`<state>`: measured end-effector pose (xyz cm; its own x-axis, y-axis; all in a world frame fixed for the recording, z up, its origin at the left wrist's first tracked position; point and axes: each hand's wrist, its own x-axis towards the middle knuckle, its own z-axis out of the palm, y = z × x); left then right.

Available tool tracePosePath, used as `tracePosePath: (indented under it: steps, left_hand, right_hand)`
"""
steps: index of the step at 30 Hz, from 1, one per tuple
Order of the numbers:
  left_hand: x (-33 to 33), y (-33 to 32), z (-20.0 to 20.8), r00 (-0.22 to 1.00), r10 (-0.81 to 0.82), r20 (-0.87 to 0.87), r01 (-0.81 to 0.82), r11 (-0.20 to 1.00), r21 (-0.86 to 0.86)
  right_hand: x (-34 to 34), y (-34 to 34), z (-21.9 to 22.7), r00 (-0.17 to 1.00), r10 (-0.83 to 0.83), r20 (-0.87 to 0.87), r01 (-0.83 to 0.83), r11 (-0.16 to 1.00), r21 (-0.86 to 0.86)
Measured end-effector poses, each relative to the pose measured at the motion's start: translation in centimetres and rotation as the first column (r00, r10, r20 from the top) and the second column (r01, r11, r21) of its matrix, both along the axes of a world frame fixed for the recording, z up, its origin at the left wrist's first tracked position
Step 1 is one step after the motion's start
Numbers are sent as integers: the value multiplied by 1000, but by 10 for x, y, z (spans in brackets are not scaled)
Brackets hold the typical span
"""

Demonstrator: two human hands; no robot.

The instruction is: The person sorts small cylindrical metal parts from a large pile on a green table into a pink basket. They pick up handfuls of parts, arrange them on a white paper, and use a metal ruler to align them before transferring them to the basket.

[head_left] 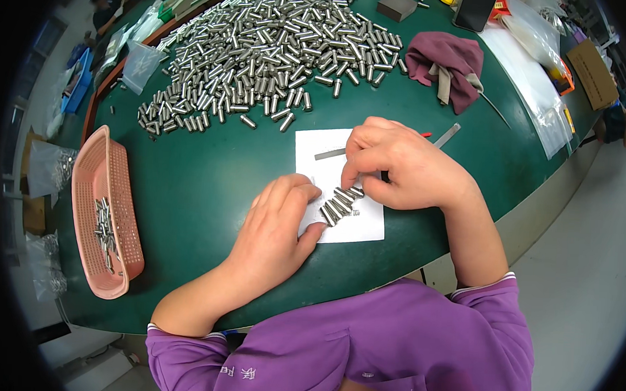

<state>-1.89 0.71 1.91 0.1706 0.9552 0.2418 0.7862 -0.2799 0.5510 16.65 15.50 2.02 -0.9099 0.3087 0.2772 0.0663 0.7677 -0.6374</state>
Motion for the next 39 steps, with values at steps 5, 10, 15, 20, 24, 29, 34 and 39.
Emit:
tracePosePath:
  steps: [5,10,15,20,24,29,34,39]
  left_hand:
    - [0,0,0,1000,-2,3,2,1000,-4]
    - [0,-1,2,1000,11,29,-10,999,-40]
    - [-2,1,3,998,-56,24,56,998,-32]
    - [-2,6,1,983,-174,-56,177,984,39]
    - [0,5,1,983,-174,-56,175,984,18]
    - [5,-1,4,992,-118,-52,117,993,-30]
    - [11,-2,-1,997,-48,-61,48,999,-5]
    - [13,-4,-1,998,-16,-57,15,1000,-5]
  right_hand:
    - [0,-1,0,994,90,68,-87,995,-51]
    - [0,-2,2,989,109,98,-105,994,-40]
    - [2,-4,9,978,42,205,-30,998,-64]
    - [0,-5,4,986,9,165,11,993,-121]
    - [-3,-6,2,991,18,130,3,987,-161]
    - [-6,-8,-1,996,19,86,-5,987,-159]
    - [0,-4,2,980,-187,-69,192,979,65]
    - [32,-5,23,904,-418,87,381,883,275]
